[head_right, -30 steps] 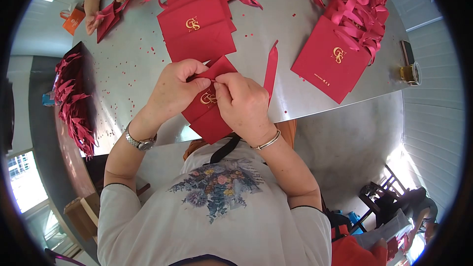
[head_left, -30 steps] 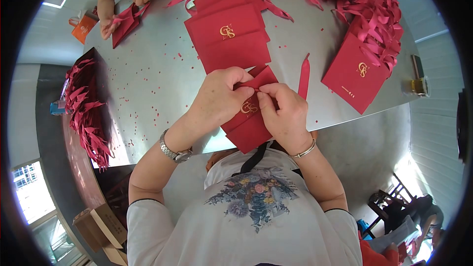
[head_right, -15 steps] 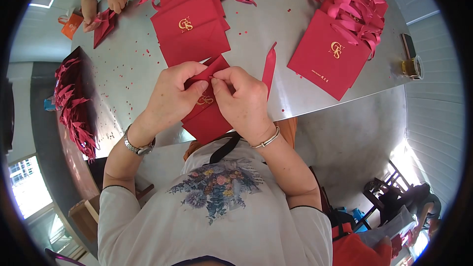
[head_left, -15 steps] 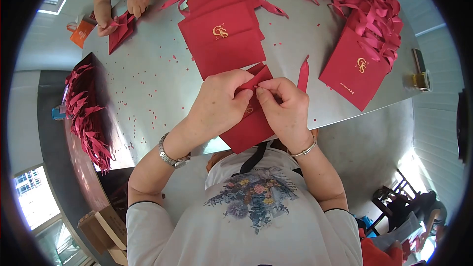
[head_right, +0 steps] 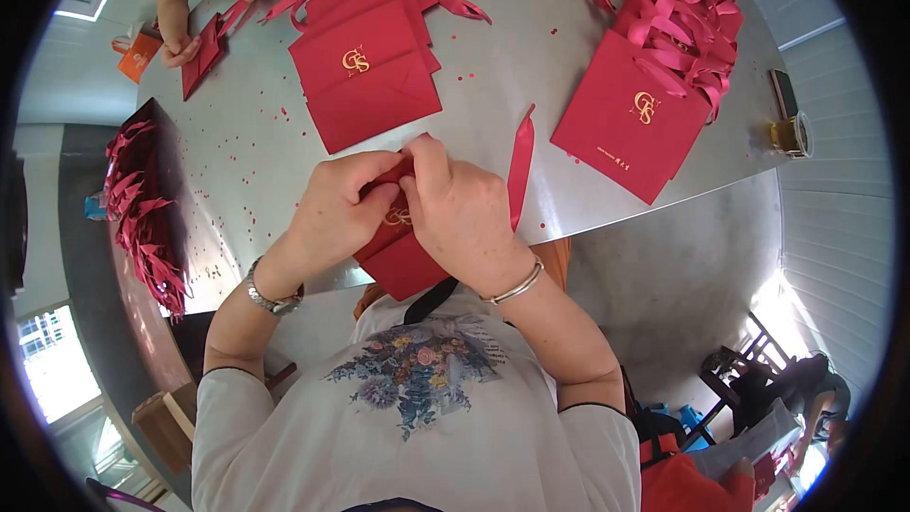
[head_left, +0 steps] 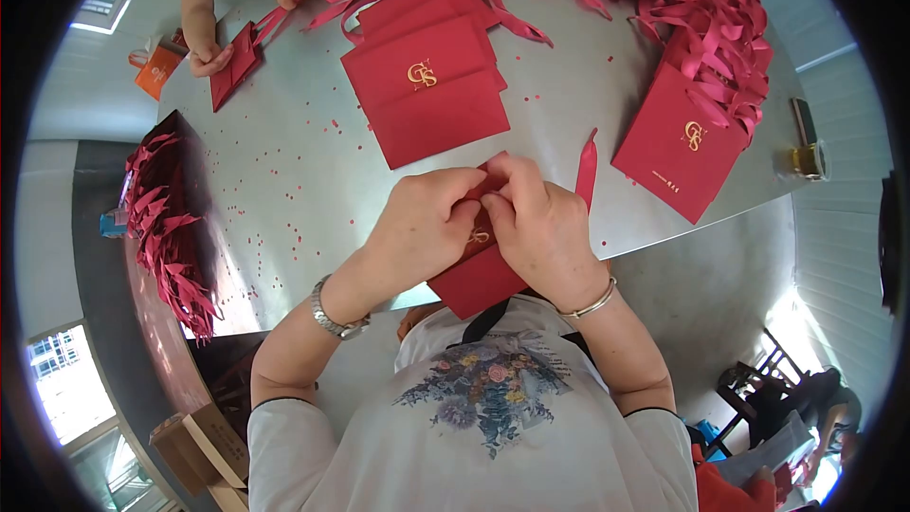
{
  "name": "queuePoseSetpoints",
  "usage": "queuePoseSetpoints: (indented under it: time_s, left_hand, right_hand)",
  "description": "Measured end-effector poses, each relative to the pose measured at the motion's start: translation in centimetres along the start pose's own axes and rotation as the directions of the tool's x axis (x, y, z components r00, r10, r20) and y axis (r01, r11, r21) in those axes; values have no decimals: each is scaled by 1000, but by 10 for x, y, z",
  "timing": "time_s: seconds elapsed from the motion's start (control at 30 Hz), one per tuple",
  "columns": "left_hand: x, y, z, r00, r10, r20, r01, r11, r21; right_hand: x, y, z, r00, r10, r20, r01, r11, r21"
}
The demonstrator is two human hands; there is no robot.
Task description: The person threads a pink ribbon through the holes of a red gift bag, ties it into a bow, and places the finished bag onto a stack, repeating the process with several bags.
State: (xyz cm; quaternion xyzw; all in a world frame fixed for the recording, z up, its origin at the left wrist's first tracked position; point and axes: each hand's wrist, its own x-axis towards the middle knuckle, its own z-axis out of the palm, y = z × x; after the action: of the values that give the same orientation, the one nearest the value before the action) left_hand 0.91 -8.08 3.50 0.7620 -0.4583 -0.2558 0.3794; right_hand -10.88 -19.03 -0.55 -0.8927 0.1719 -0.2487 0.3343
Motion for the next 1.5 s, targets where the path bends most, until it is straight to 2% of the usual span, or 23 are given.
queuePoseSetpoints:
  time_s: [0.03, 0.1, 0.17, 0.23, 0.3, 0.37, 0.4, 0.47, 0.5, 0.57, 0.67, 0.7, 0.77, 0.83, 0.9, 0.93, 1.0, 1.03, 1.1, 1.17, 1.23, 1.3, 1.5]
  left_hand:
    - [-1, 2, -7, 994, -73, 77, 72, 997, 12]
    - [-2, -2, -12, 987, -88, 131, 97, 993, -69]
    - [0, -9, -21, 980, -93, 178, 119, 983, -142]
    - [5, -21, -30, 914, -215, 345, 337, 875, -347]
    - [7, -24, -34, 905, -209, 372, 342, 876, -341]
    - [9, -16, -34, 908, -178, 380, 264, 947, -186]
    - [9, -16, -31, 910, -178, 374, 263, 946, -191]
    - [6, -22, -24, 964, 60, 258, -77, 995, 58]
    - [5, -26, -20, 965, 59, 254, -75, 996, 57]
    - [1, -37, -12, 962, 252, 108, -270, 939, 214]
    - [-3, -56, -12, 956, 293, -6, -282, 925, 255]
    - [-5, -56, -21, 969, 238, -58, -211, 932, 296]
    - [-4, -62, -42, 938, 282, -202, -167, 877, 451]
    - [-4, -87, -50, 939, 210, -274, -88, 912, 401]
    - [-10, -84, -50, 936, -68, -345, 180, 935, 305]
    - [-15, -81, -51, 935, -71, -347, 183, 935, 302]
    - [-28, -70, -53, 858, -57, -511, 178, 965, 191]
    - [-38, -68, -49, 859, -57, -509, 176, 966, 190]
    - [-63, -66, -38, 985, 8, -173, 50, 943, 330]
    - [-72, -54, -26, 987, -139, -77, 153, 963, 222]
    - [-74, -60, -17, 982, -133, -131, 159, 964, 211]
    - [-72, -58, -12, 955, -237, -176, 249, 967, 49]
    - [-71, -55, 1, 961, -129, -247, 172, 971, 164]
  right_hand:
    - [1, 2, -2, 1000, -4, 6, 4, 1000, -3]
    - [4, 4, -6, 989, -82, 123, 66, 990, 126]
    - [-1, 5, -3, 989, -82, 126, 65, 989, 131]
    - [-4, 4, -1, 987, -85, 136, 66, 988, 138]
    - [-7, 2, 1, 993, -107, 40, 95, 968, 231]
    - [-10, 2, 1, 993, -106, 58, 89, 968, 235]
    - [-10, 3, 0, 993, -99, 68, 81, 968, 237]
    - [-11, 2, 0, 991, -95, 94, 71, 970, 231]
    - [-11, 2, 0, 990, -87, 113, 59, 973, 225]
    - [-13, 5, 3, 986, -50, 159, 13, 974, 225]
    - [-14, 12, 8, 978, -25, 207, -11, 985, 174]
    - [-15, 13, 9, 977, -32, 210, 6, 992, 124]
    - [-15, 14, 10, 974, -29, 226, 3, 993, 117]
    - [-12, 13, 11, 969, -33, 243, 7, 994, 107]
    - [-9, 12, 9, 963, -12, 269, -17, 994, 106]
    - [-8, 12, 8, 954, 14, 298, -46, 994, 101]
    - [-9, 11, 8, 954, 18, 299, -49, 994, 98]
    - [-9, 10, 8, 955, 24, 294, -54, 994, 94]
    - [-9, 9, 7, 955, 40, 294, -70, 993, 92]
    - [-8, 8, 7, 953, 46, 300, -78, 992, 95]
    - [-10, 9, 7, 956, 44, 289, -84, 988, 127]
    - [-11, 9, 5, 954, 71, 292, -124, 979, 165]
    - [-15, 12, -19, 933, 187, 307, -283, 909, 306]
